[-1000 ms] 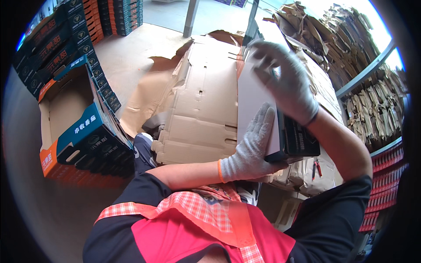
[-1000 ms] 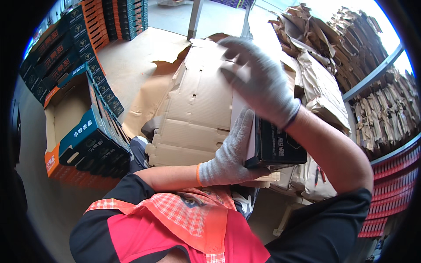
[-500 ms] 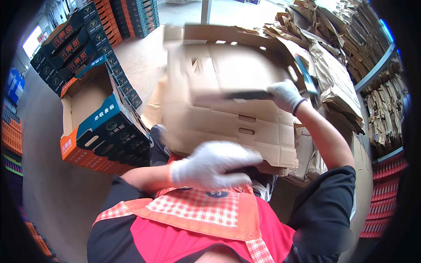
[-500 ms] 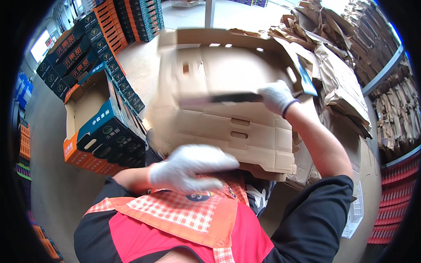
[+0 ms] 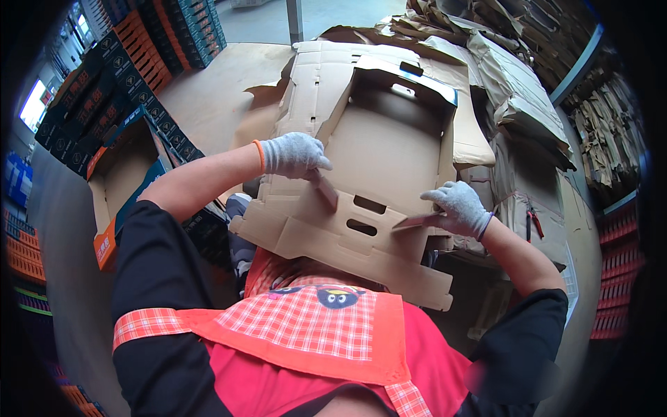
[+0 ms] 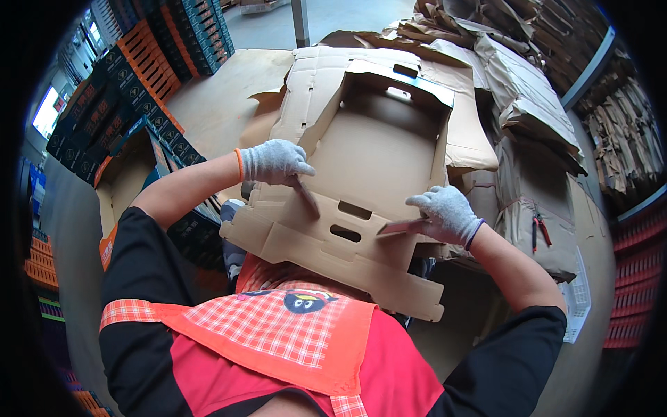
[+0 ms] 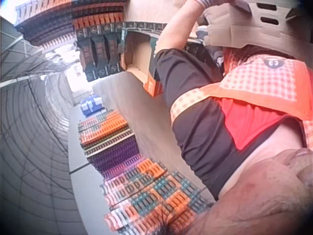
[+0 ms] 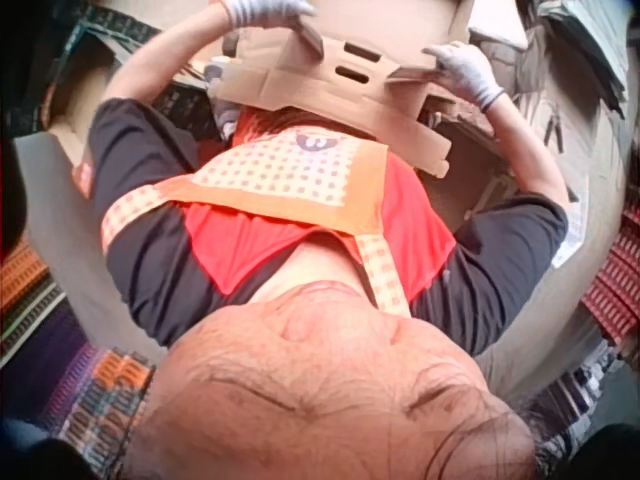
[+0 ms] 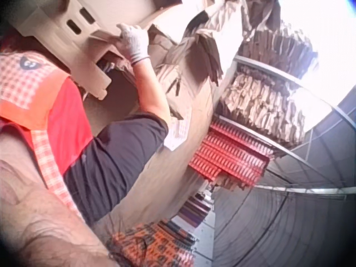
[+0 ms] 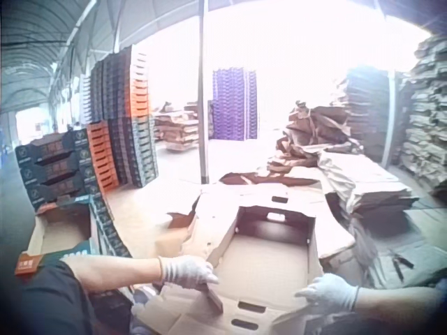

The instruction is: The person folds flat cardboard sheets into rectangular boxes by hand, aligning flaps and locking tabs, then stacks the finished boxes on the left side of the workspace. The person repeats this process for multiple units throughout the clip.

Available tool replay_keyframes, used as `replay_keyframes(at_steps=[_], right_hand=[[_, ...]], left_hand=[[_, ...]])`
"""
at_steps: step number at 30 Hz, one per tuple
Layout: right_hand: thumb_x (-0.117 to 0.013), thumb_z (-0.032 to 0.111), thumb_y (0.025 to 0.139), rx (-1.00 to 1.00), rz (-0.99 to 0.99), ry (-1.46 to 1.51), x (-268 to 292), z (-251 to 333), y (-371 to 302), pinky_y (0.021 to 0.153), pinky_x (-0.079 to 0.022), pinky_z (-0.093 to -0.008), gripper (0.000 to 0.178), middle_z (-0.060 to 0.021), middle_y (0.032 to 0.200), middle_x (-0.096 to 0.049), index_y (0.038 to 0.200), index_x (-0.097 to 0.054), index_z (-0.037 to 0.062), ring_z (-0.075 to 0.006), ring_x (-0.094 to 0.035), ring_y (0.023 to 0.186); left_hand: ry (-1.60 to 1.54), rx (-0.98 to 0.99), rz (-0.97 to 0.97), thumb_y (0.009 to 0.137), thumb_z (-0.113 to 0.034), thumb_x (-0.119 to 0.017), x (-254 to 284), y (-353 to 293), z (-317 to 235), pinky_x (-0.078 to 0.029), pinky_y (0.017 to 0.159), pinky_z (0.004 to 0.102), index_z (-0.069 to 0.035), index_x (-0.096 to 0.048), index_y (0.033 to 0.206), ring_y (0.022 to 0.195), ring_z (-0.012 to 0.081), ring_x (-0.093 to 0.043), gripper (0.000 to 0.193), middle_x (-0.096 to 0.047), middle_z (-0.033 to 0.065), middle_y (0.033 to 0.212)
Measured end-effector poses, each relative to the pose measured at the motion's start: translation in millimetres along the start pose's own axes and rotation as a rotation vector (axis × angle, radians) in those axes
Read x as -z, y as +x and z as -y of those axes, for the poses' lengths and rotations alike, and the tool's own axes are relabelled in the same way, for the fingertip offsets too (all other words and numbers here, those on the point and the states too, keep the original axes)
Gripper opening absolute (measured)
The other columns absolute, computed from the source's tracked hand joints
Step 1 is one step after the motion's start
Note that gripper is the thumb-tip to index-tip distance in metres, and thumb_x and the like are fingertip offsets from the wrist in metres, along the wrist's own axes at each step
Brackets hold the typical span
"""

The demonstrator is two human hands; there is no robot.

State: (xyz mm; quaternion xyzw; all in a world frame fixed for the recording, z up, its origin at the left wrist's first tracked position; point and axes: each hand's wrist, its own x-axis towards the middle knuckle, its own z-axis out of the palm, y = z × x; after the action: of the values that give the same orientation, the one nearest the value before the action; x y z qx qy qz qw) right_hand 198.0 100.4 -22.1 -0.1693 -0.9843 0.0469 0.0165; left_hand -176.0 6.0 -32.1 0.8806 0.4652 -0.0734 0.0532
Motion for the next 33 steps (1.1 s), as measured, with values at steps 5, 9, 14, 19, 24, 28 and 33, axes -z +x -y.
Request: replay_keyframes(at_steps=[5, 9, 14, 19, 24, 28, 33], right_hand=[[-0.077, 0.018, 0.078, -0.137, -0.743, 0.287, 20.4, -28.1, 17.9, 0.060, -0.050, -0.0328, 0.029, -0.0106, 0.074, -0.064, 0.103, -0.066, 0.0066, -0.0248, -0.064, 0.064], [-0.080, 0.018, 0.078, -0.140, -0.229, 0.271, 48.4, 12.1, 0.7, 0.065, -0.053, -0.0287, 0.028, -0.0099, 0.080, -0.068, 0.095, -0.065, 0.0006, -0.0188, -0.067, 0.069], [-0.071, 0.043, 0.079, 0.090, 0.889, 0.606, 62.5, 75.4, -22.2, 0.090, -0.050, -0.0380, 0.065, -0.0198, 0.108, -0.067, 0.129, -0.053, 0.0043, -0.0329, -0.065, 0.102], [-0.073, 0.034, 0.077, -0.063, 0.575, 0.574, 40.8, 34.9, -16.9, 0.097, -0.046, -0.0389, 0.064, -0.0206, 0.124, -0.059, 0.132, -0.052, 0.0074, -0.0361, -0.057, 0.115], [-0.082, 0.036, 0.069, -0.269, -0.304, 0.361, -18.0, -16.3, 12.7, 0.111, -0.035, -0.0378, 0.088, -0.0174, 0.147, -0.041, 0.141, -0.043, 0.0059, -0.0334, -0.042, 0.134], [-0.070, 0.023, 0.083, -0.629, -0.609, 1.431, -82.5, -30.1, 31.9, 0.098, -0.044, -0.0310, 0.061, -0.0094, 0.122, -0.057, 0.137, -0.048, 0.0030, -0.0239, -0.055, 0.113], [-0.058, 0.009, 0.079, -0.791, -0.587, 1.840, -43.4, -60.4, 15.9, 0.066, -0.050, -0.0246, 0.020, 0.0014, 0.077, -0.055, 0.098, -0.059, 0.0065, -0.0114, -0.055, 0.066]], left_hand=[[-0.247, 0.133, -0.654, 0.083, -0.033, -0.071, 21.3, -13.1, -22.1, -0.049, 0.058, 0.0417, -0.010, -0.065, 0.086, 0.063, 0.0348, -0.062, 0.024, -0.061, 0.0149, 0.065], [-0.256, 0.060, -0.142, 0.075, -0.039, -0.080, 39.7, -59.0, -77.4, -0.051, 0.075, 0.0388, -0.009, -0.062, 0.114, 0.085, 0.0338, -0.064, 0.053, -0.066, 0.0160, 0.092], [-1.052, -0.200, 0.656, 0.074, -0.042, -0.082, 58.0, -90.2, -128.0, -0.036, 0.106, 0.0397, -0.009, -0.026, 0.152, 0.129, 0.0348, -0.045, 0.101, -0.044, 0.0232, 0.143], [-0.909, 0.242, 0.709, 0.090, -0.027, -0.066, 39.9, -89.8, -51.8, -0.032, 0.109, 0.0396, -0.023, -0.051, 0.141, 0.130, 0.0347, -0.045, 0.053, -0.048, 0.0114, 0.143], [-0.541, 0.492, -0.544, 0.098, -0.025, -0.049, -49.9, -62.0, -22.4, -0.036, 0.105, 0.0338, -0.018, -0.038, 0.148, 0.132, 0.0314, -0.044, 0.051, -0.048, 0.0140, 0.143], [-1.542, 0.501, -1.019, 0.097, -0.016, -0.051, -84.8, -22.4, -41.7, -0.042, 0.097, 0.0260, -0.004, -0.034, 0.148, 0.107, 0.0125, -0.056, 0.055, -0.059, 0.0057, 0.119], [-2.084, 0.545, -1.358, 0.090, -0.018, -0.059, -71.2, 5.0, -94.7, -0.046, 0.095, 0.0283, -0.001, -0.032, 0.148, 0.101, 0.0105, -0.056, 0.066, -0.060, 0.0021, 0.109]])
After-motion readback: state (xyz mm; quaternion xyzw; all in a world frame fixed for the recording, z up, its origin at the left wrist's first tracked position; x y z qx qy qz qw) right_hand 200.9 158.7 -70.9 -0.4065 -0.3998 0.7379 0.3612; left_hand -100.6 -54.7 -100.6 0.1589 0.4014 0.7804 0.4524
